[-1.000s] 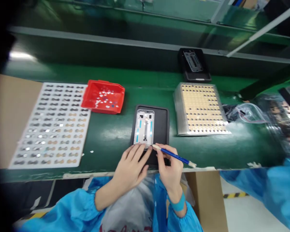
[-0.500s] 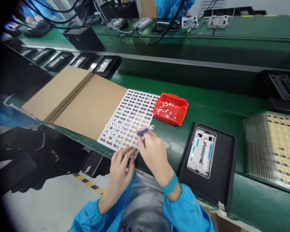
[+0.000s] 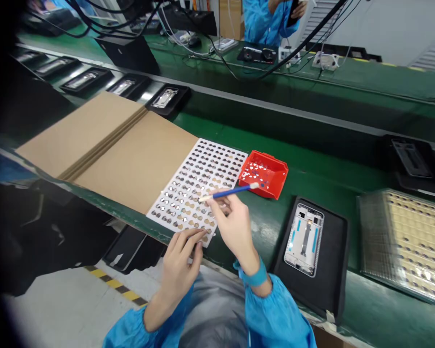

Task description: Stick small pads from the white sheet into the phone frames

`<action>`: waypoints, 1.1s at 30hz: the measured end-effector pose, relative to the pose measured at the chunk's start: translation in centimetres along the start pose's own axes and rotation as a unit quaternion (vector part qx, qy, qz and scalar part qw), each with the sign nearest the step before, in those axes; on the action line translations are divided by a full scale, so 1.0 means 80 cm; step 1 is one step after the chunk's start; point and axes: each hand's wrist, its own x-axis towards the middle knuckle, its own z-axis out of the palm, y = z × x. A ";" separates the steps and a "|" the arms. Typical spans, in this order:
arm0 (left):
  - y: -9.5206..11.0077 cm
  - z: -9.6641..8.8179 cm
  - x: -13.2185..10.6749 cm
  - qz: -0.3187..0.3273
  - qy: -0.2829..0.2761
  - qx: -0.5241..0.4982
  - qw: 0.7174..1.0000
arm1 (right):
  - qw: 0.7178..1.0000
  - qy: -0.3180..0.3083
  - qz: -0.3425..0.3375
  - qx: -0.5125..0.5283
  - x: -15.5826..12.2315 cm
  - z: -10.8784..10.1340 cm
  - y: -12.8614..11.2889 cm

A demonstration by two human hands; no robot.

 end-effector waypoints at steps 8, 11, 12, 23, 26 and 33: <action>0.066 0.018 0.034 0.072 -0.080 -0.192 0.975 | 0.972 0.227 0.034 -0.047 -0.104 -0.138 -0.046; 0.097 0.052 0.043 0.145 -0.126 -0.212 0.958 | 0.935 0.327 0.011 -0.137 -0.115 -0.203 -0.027; 0.106 0.065 0.045 0.167 -0.132 -0.210 0.954 | 0.930 0.330 0.011 -0.160 -0.114 -0.220 -0.017; 0.137 0.147 0.052 0.258 -0.150 -0.071 0.952 | 0.924 0.192 0.026 -0.329 -0.064 -0.248 0.031; 0.136 0.144 0.050 0.254 -0.149 -0.071 0.953 | 0.911 0.160 0.011 -0.380 -0.062 -0.252 0.034; 0.140 0.141 0.052 0.249 -0.142 -0.070 0.956 | 0.899 0.154 -0.021 -0.409 -0.060 -0.253 0.040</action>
